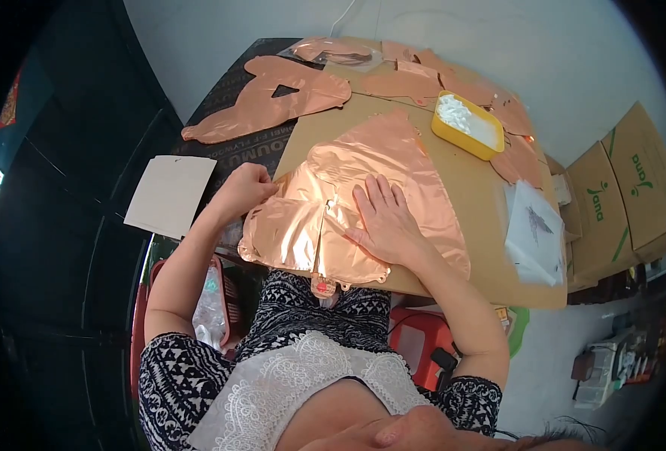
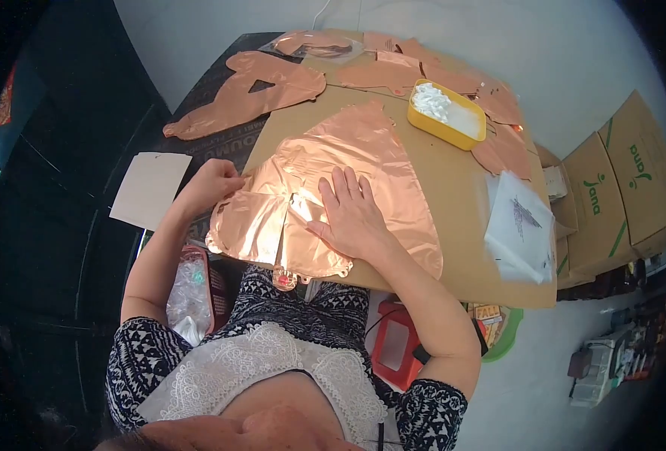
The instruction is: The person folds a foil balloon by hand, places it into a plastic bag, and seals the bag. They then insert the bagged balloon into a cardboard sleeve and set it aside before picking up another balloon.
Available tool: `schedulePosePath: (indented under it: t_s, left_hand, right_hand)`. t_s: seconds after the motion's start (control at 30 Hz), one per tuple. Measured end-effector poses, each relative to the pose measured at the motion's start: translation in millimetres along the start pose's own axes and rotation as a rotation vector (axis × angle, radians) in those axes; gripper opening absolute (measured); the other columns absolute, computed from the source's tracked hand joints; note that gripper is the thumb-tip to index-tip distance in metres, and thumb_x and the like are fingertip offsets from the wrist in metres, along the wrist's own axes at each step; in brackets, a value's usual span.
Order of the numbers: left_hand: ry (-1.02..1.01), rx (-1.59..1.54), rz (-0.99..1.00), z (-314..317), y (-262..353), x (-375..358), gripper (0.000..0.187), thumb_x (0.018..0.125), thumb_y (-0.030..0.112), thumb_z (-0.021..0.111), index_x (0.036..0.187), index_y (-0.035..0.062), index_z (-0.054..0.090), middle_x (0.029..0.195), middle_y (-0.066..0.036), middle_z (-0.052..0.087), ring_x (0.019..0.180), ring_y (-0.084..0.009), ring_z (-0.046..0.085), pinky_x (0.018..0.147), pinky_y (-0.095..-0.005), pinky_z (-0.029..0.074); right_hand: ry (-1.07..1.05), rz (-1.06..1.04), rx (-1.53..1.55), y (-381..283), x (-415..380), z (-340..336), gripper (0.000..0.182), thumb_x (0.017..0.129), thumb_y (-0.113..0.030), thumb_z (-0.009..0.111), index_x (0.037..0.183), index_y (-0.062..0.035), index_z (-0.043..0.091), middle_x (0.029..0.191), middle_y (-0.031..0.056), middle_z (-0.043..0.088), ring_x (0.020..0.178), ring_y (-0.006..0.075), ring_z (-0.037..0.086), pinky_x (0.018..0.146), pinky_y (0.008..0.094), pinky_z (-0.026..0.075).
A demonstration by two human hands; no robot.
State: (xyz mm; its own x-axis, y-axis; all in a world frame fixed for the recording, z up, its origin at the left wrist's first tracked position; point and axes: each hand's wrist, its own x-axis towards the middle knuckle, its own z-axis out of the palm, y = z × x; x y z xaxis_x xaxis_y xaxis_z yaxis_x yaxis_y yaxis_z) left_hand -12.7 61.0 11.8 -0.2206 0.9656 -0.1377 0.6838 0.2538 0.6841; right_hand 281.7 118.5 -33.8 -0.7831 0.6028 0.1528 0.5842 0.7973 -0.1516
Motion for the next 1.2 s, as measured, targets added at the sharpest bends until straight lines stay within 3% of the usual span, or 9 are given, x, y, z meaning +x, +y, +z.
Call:
schedulePosePath:
  t_s: [0.1, 0.3, 0.6, 1.2]
  left_hand:
    - [-0.116, -0.185, -0.04, -4.2, -7.1, 11.3, 0.02, 0.086, 0.015, 0.067, 0.072, 0.0011, 0.063, 0.061, 0.0, 0.057, 0.055, -0.0082, 0.051, 0.048, -0.0253, 0.037]
    - [-0.289, -0.409, -0.117, -10.2, -7.3, 14.7, 0.016, 0.088, 0.013, 0.067, 0.076, 0.0033, 0.062, 0.063, 0.002, 0.056, 0.053, -0.006, 0.049, 0.048, -0.0219, 0.037]
    - [-0.3, -0.507, -0.087, -4.8, -15.6, 18.9, 0.017, 0.086, 0.006, 0.065, 0.071, 0.0026, 0.057, 0.058, -0.002, 0.054, 0.045, -0.0099, 0.048, 0.04, -0.0245, 0.035]
    - [-0.253, -0.512, -0.125, -2.2, -16.0, 15.7, 0.014, 0.084, 0.006, 0.065, 0.072, 0.0024, 0.058, 0.059, -0.003, 0.055, 0.045, -0.0103, 0.05, 0.042, -0.0242, 0.037]
  right_hand:
    - [-0.003, 0.002, 0.001, 0.1, 0.2, 0.3, 0.078, 0.091, -0.051, 0.055, 0.143, 0.0027, 0.034, 0.151, 0.03, 0.027, 0.143, 0.0446, 0.02, 0.116, 0.053, 0.017]
    - [0.003, -0.004, -0.007, 0.4, 0.2, 0.1, 0.078, 0.091, -0.052, 0.055, 0.142, 0.0024, 0.035, 0.151, 0.0303, 0.027, 0.143, 0.0447, 0.021, 0.116, 0.053, 0.017]
    - [0.028, -0.025, -0.007, 1.8, -0.4, 0.5, 0.077, 0.09, -0.051, 0.056, 0.142, 0.003, 0.036, 0.149, 0.0301, 0.03, 0.141, 0.0455, 0.024, 0.115, 0.0532, 0.019]
    - [0.053, -0.042, -0.038, 3.7, 0.3, 5.8, 0.078, 0.091, -0.054, 0.053, 0.141, 0.003, 0.037, 0.148, 0.0298, 0.031, 0.14, 0.0459, 0.025, 0.114, 0.0534, 0.021]
